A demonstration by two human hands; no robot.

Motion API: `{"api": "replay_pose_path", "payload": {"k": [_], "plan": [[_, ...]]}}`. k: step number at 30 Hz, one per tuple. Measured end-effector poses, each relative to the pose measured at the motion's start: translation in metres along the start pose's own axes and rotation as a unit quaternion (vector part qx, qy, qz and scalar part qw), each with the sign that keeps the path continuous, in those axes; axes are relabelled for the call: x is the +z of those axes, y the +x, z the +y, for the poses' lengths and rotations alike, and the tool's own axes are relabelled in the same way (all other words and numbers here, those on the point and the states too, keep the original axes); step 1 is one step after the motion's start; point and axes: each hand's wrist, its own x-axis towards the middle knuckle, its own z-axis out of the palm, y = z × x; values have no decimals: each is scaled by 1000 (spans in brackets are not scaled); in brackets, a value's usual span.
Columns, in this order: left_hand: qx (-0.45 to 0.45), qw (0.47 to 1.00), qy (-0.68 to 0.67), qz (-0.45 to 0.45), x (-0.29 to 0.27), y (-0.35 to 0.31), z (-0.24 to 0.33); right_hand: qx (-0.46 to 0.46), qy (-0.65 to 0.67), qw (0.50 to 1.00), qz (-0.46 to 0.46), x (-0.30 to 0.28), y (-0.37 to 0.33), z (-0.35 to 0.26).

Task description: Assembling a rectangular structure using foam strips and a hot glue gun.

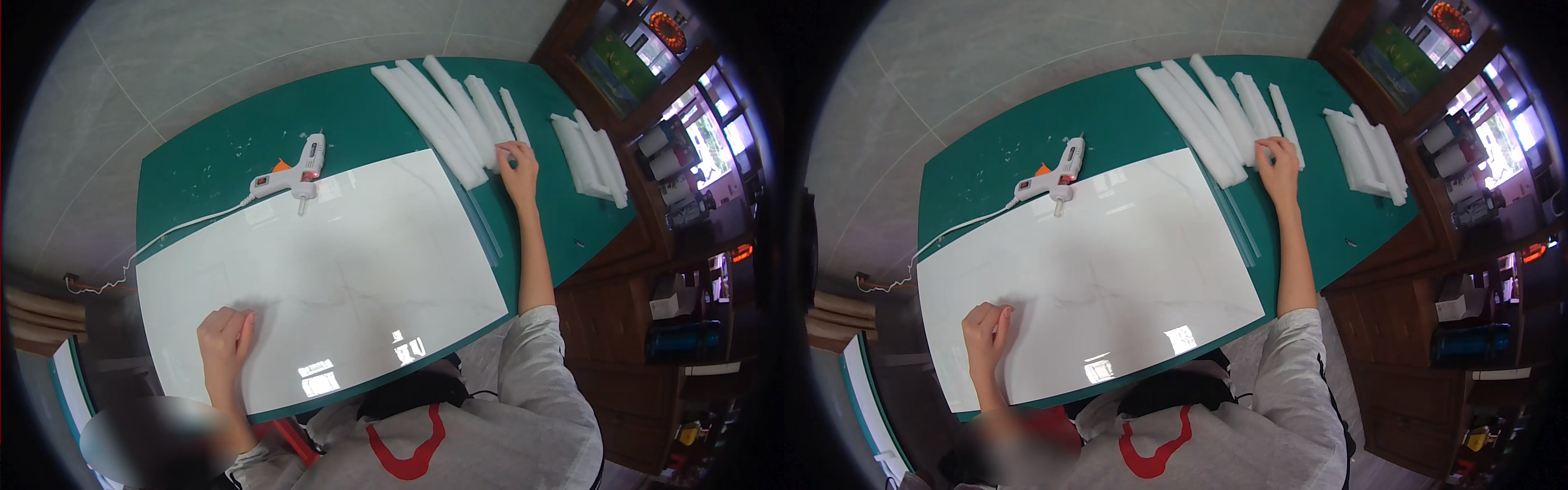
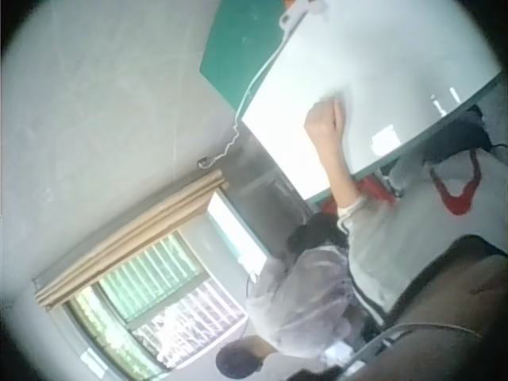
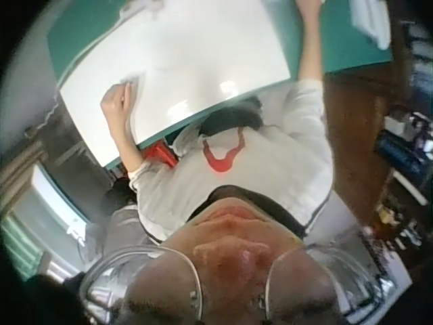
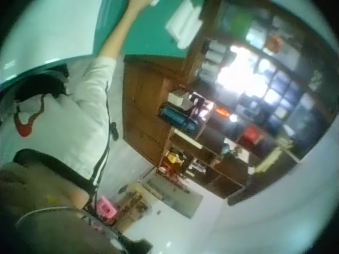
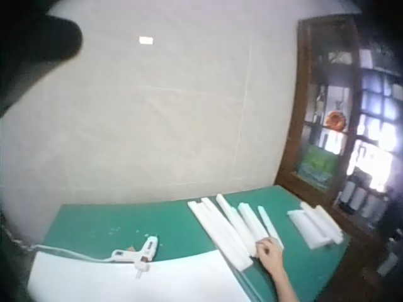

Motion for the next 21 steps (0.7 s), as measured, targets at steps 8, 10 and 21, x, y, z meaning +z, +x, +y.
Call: {"api": "replay_pose_path", "payload": {"k": [8, 10, 21], "plan": [[6, 1000, 11, -5, 2, 0, 3, -5, 116, 986, -117, 0, 0, 5], [5, 1000, 10, -3, 2, -1, 4, -56, 66, 990, -107, -1, -1, 0], [3, 1000, 7, -29, 1, -1, 5, 73, 49, 983, -160, -5, -4, 5]]}}
